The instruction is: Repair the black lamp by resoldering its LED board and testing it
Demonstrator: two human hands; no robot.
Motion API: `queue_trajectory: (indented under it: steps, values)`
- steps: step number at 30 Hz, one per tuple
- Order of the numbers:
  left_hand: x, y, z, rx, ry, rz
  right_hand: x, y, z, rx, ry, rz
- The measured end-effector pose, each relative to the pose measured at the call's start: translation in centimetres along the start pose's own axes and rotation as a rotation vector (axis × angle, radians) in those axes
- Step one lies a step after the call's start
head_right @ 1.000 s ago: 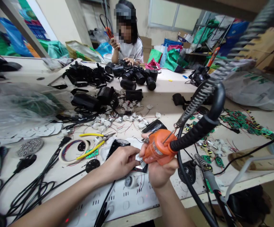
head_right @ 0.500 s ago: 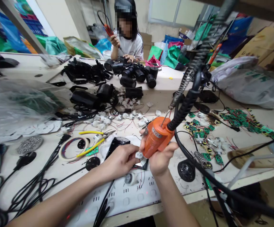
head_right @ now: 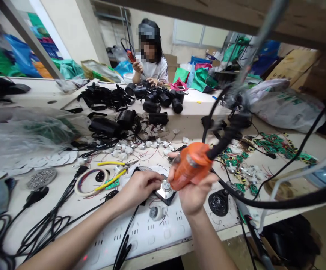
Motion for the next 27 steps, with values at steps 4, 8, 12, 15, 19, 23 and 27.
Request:
queue_trajectory:
  steps: [4,8,12,15,19,23,27]
  values:
    - [-1.2,-0.1,0.1,-0.578,-0.054,0.269,-1.4,2.0,-1.5,0.077,0.096,0.080]
    - [-2.1,-0.6,0.0,-1.072,-0.057,0.471,-1.9,1.9,-2.0,0.139,0.206,0.157]
    - [-2.4,-1.3,0.2,-1.194,-0.063,0.532,-1.8,1.5,-2.0,0.141,0.343,0.165]
    - [-2.5,-1.6,0.2,-1.245,-0.046,0.568,-2.0,1.6,-2.2,0.167,0.337,0.146]
    - [-2.4,-1.6,0.1,-1.306,-0.043,0.602,-2.5,1.5,-2.9,0.214,0.272,0.130]
    - [-2.3,-1.7,0.0,-1.378,-0.056,0.604,-2.3,1.3,-3.0,0.171,0.221,0.186]
    - [-2.5,-0.9,-0.1,-1.117,0.023,0.547,-1.1,0.3,-2.5,0.084,0.176,0.165]
Point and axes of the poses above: each hand's wrist, its own x-axis towards the middle knuckle, its own z-axis out of the back of the hand, y = z × x, the point moved 1 cm from there along x, towards the middle knuckle, and after that the axes turned 11 degrees about x, right-handed, at the moved point
